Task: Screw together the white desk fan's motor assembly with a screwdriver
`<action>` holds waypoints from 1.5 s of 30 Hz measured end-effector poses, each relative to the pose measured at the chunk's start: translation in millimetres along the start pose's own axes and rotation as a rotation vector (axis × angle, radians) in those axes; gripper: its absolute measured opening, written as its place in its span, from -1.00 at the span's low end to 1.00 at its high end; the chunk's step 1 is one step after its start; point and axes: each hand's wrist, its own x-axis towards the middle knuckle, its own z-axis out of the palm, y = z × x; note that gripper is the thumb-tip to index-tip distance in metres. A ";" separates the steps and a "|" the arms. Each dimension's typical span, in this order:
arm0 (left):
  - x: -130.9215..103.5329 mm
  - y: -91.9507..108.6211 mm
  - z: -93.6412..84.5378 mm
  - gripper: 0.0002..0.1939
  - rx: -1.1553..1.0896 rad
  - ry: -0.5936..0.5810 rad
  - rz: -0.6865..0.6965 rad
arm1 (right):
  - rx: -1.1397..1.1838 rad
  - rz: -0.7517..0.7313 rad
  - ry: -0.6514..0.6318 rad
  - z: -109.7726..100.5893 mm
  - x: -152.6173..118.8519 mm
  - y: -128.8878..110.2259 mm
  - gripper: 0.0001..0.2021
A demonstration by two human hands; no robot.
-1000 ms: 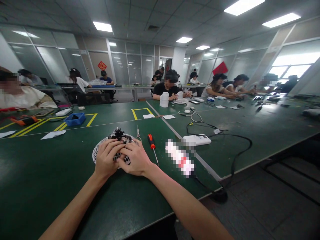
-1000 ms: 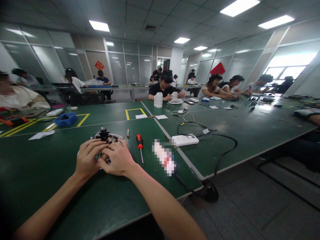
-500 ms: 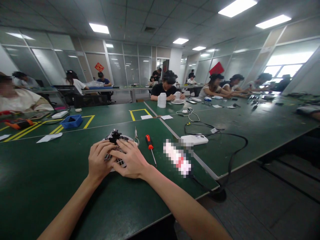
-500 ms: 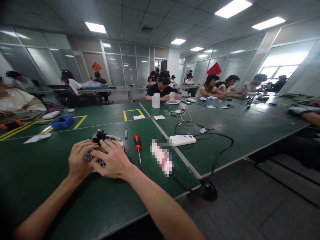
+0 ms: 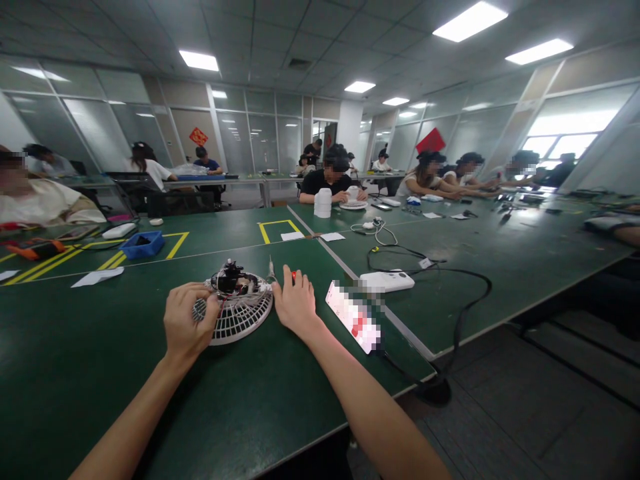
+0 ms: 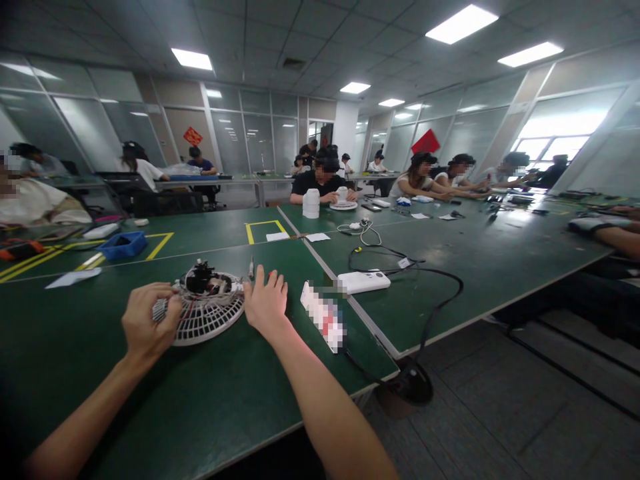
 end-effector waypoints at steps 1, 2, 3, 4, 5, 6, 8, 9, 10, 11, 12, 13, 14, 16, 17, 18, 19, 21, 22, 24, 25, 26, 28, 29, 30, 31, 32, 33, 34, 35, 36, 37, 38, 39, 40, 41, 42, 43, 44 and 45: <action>-0.3 0.1 0.3 -0.88 -0.005 -0.003 -0.005 | -0.007 -0.001 -0.013 0.4 0.2 0.2 -0.41; -0.6 0.0 0.5 -0.88 -0.010 -0.005 -0.007 | -0.012 -0.008 -0.021 0.4 0.3 0.3 -0.41; -0.9 0.0 0.8 -0.88 -0.011 -0.009 -0.007 | -0.015 -0.018 -0.029 0.0 0.5 0.4 -0.43; -1.2 -0.1 1.2 -0.89 -0.009 -0.013 -0.005 | -0.017 -0.029 -0.040 -0.7 0.8 0.5 -0.45; -1.5 -0.2 1.6 -0.89 -0.005 -0.018 0.000 | -0.019 -0.041 -0.056 -1.6 1.2 0.6 -0.48; -1.8 -0.2 2.1 -0.89 0.000 -0.024 0.005 | -0.021 -0.057 -0.071 -2.5 1.6 0.8 -0.51; -2.1 0.3 3.1 -0.89 0.008 -0.036 0.010 | -0.031 -0.085 -0.077 -4.2 2.3 1.1 -0.54; -2.3 0.7 3.5 -0.89 0.010 -0.042 0.011 | -0.037 -0.091 -0.067 -4.9 2.5 1.2 -0.54; -2.4 1.2 3.8 -0.89 0.010 -0.047 0.013 | -0.041 -0.089 -0.054 -5.6 2.6 1.1 -0.54; -2.5 1.7 3.9 -0.89 0.011 -0.052 0.014 | -0.039 -0.075 -0.041 -6.1 2.7 1.1 -0.54; -2.6 2.1 3.9 -0.89 0.012 -0.056 0.016 | -0.031 -0.053 -0.032 -6.6 2.8 1.0 -0.53; -2.6 2.4 3.9 -0.90 0.015 -0.059 0.017 | -0.020 -0.025 -0.031 -7.0 3.0 1.1 -0.52; -2.6 2.5 3.9 -0.91 0.016 -0.060 0.017 | -0.008 0.004 -0.035 -7.3 3.5 1.4 -0.51; -2.4 2.4 4.0 -0.92 0.022 -0.064 0.021 | 0.024 0.056 -0.047 -7.3 5.5 3.2 -0.50; -2.2 2.3 4.2 -0.92 0.025 -0.062 0.026 | 0.046 0.078 -0.053 -7.0 6.9 4.7 -0.51; -1.9 2.2 4.4 -0.92 0.029 -0.061 0.033 | 0.068 0.098 -0.062 -6.4 8.7 6.6 -0.53; -1.7 2.2 4.6 -0.91 0.034 -0.058 0.042 | 0.089 0.120 -0.067 -5.6 10.6 8.9 -0.55; -1.1 2.3 4.9 -0.91 0.043 -0.048 0.060 | 0.095 0.163 -0.080 -3.6 14.6 14.2 -0.54; -0.9 2.4 4.9 -0.91 0.045 -0.044 0.066 | 0.079 0.177 -0.086 -2.6 16.5 16.9 -0.51; -0.9 2.3 4.6 -0.91 0.044 -0.039 0.075 | 0.053 0.186 -0.099 -0.9 19.8 21.8 -0.46; -1.0 2.1 4.5 -0.91 0.041 -0.038 0.076 | 0.045 0.187 -0.110 -0.3 21.1 23.7 -0.45; -1.2 1.8 4.4 -0.91 0.037 -0.042 0.075 | 0.042 0.186 -0.124 0.1 22.2 25.1 -0.44; -1.5 1.1 4.7 -0.92 0.021 -0.054 0.062 | 0.044 0.179 -0.148 0.4 23.6 26.4 -0.45; -1.6 0.8 5.0 -0.92 0.014 -0.063 0.052 | 0.048 0.168 -0.157 0.4 23.9 26.3 -0.46; -1.7 0.5 5.3 -0.92 0.008 -0.070 0.042 | 0.051 0.152 -0.162 0.3 24.0 25.9 -0.46; -1.6 0.4 5.7 -0.91 0.005 -0.076 0.030 | 0.051 0.134 -0.165 0.2 23.9 25.2 -0.47; -1.5 0.5 5.9 -0.90 0.003 -0.081 0.020 | 0.048 0.114 -0.168 0.0 23.8 24.4 -0.47; -1.4 0.6 6.1 -0.89 0.002 -0.083 0.010 | 0.044 0.098 -0.172 -0.4 23.7 23.5 -0.49; -1.4 0.7 6.2 -0.88 0.003 -0.086 0.003 | 0.041 0.088 -0.178 -0.8 23.7 22.8 -0.50; -1.5 0.7 6.2 -0.88 0.002 -0.090 -0.002 | 0.042 0.083 -0.187 -1.4 23.9 22.4 -0.51; -1.7 0.7 6.2 -0.88 0.000 -0.095 -0.004 | 0.050 0.082 -0.199 -2.1 24.1 22.1 -0.50; -2.0 0.5 6.3 -0.88 -0.004 -0.100 -0.003 | 0.063 0.085 -0.212 -2.8 24.5 22.1 -0.49; -2.3 0.3 6.3 -0.88 -0.008 -0.101 -0.001 | 0.077 0.088 -0.226 -3.5 24.9 22.3 -0.47; -2.7 0.0 6.4 -0.89 -0.012 -0.104 0.002 | 0.090 0.091 -0.237 -4.1 25.2 22.6 -0.48; -3.0 -0.2 6.4 -0.89 -0.016 -0.102 0.006 | 0.098 0.092 -0.244 -4.6 25.4 22.9 -0.50; -3.2 -0.3 6.5 -0.89 -0.018 -0.102 0.010 | 0.100 0.093 -0.245 -5.0 25.5 23.2 -0.54; -3.2 -0.3 6.5 -0.90 -0.017 -0.100 0.014 | 0.097 0.095 -0.242 -5.4 25.5 23.3 -0.58; -2.9 0.0 6.4 -0.90 -0.016 -0.099 0.019 | 0.094 0.098 -0.234 -5.8 25.6 23.4 -0.61; -2.5 0.4 6.3 -0.90 -0.015 -0.098 0.022 | 0.096 0.105 -0.219 -6.2 25.8 23.2 -0.63; -1.9 0.9 6.0 -0.90 -0.014 -0.098 0.025 | 0.110 0.116 -0.197 -6.8 26.4 23.0 -0.63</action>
